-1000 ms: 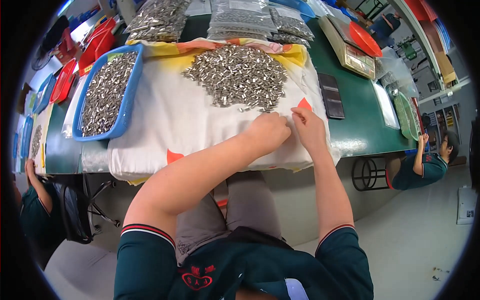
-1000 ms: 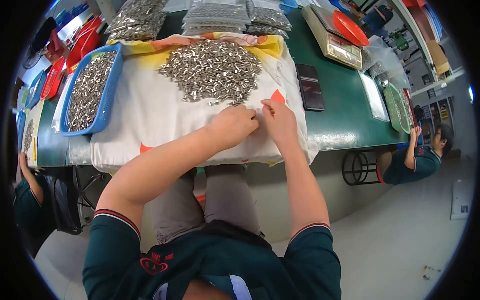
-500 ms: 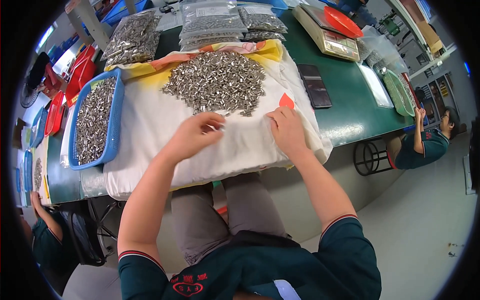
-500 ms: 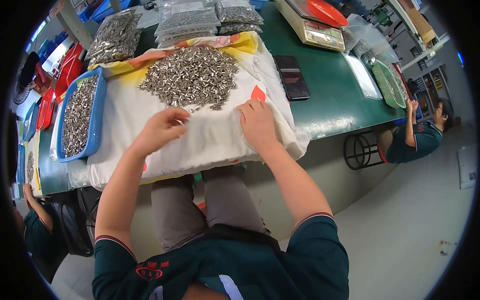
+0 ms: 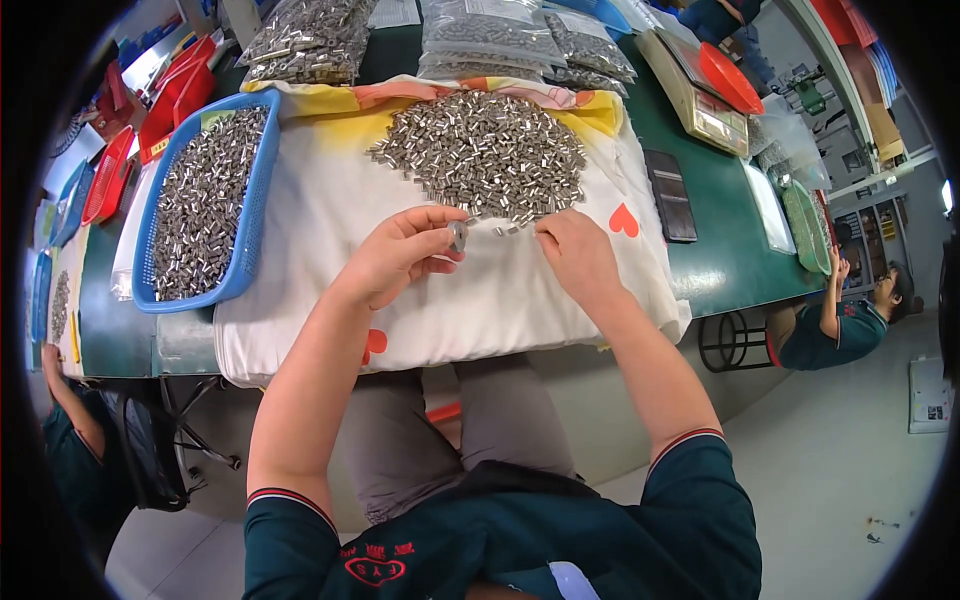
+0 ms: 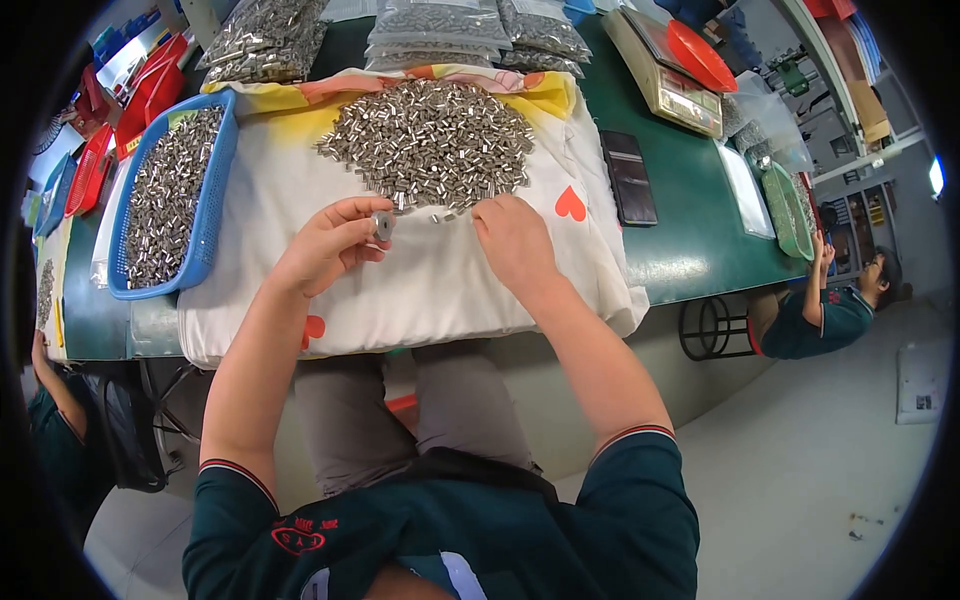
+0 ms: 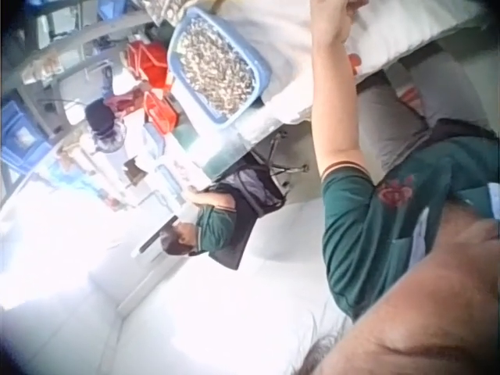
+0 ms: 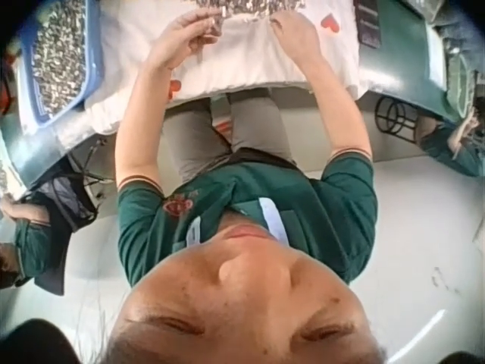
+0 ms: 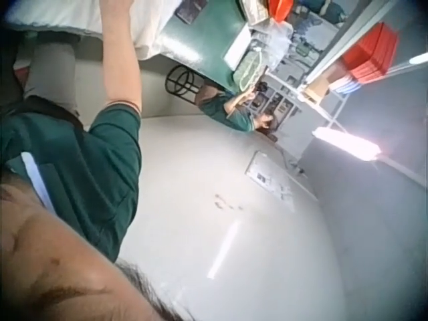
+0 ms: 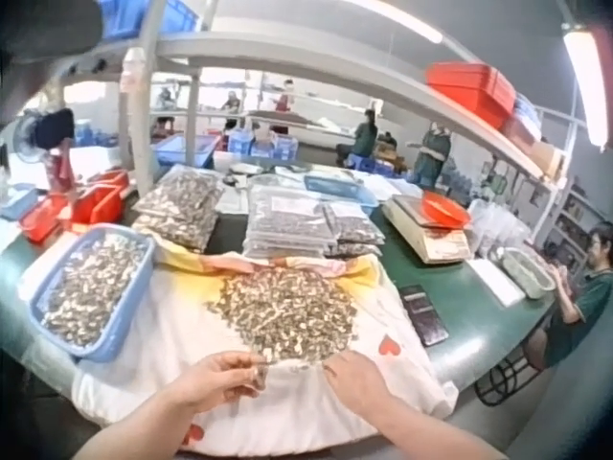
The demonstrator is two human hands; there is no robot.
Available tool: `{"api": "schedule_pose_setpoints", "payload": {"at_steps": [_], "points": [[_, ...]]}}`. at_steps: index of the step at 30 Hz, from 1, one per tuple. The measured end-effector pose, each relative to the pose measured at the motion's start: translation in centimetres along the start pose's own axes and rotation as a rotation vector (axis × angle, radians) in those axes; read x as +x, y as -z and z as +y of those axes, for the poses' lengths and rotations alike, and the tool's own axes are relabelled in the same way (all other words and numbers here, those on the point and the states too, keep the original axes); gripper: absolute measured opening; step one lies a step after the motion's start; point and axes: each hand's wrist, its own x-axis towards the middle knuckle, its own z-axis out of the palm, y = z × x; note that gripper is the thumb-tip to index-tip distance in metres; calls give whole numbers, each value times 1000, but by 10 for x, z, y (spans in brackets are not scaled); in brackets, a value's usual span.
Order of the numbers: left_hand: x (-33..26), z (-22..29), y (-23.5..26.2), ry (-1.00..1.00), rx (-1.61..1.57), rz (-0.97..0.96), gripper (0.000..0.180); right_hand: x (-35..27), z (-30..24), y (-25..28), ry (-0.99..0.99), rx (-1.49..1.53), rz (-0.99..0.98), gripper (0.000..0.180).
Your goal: The recorder is sorting and inspecting small metal hardware components at an industrial workbench.
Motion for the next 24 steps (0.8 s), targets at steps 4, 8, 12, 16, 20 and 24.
{"api": "schedule_pose_setpoints", "payload": {"at_steps": [4,8,12,16,20,24], "points": [[-4,1,7,-19,-60,-17,28,11,-2,1,17,-79,-28,2],[-12,9,7,-28,-33,20,29,11,-3,-2,136,-321,-36,3],[-13,17,19,-71,35,81,29,8,-6,2,216,-250,33,5],[-18,16,33,-108,-18,126,32,30,-41,4,-50,191,105,6],[-15,15,36,-187,-60,44,36,64,-74,-16,-189,994,-149,11],[-15,10,44,-228,-102,68,36,69,-84,-39,-171,1125,-167,10]]}}
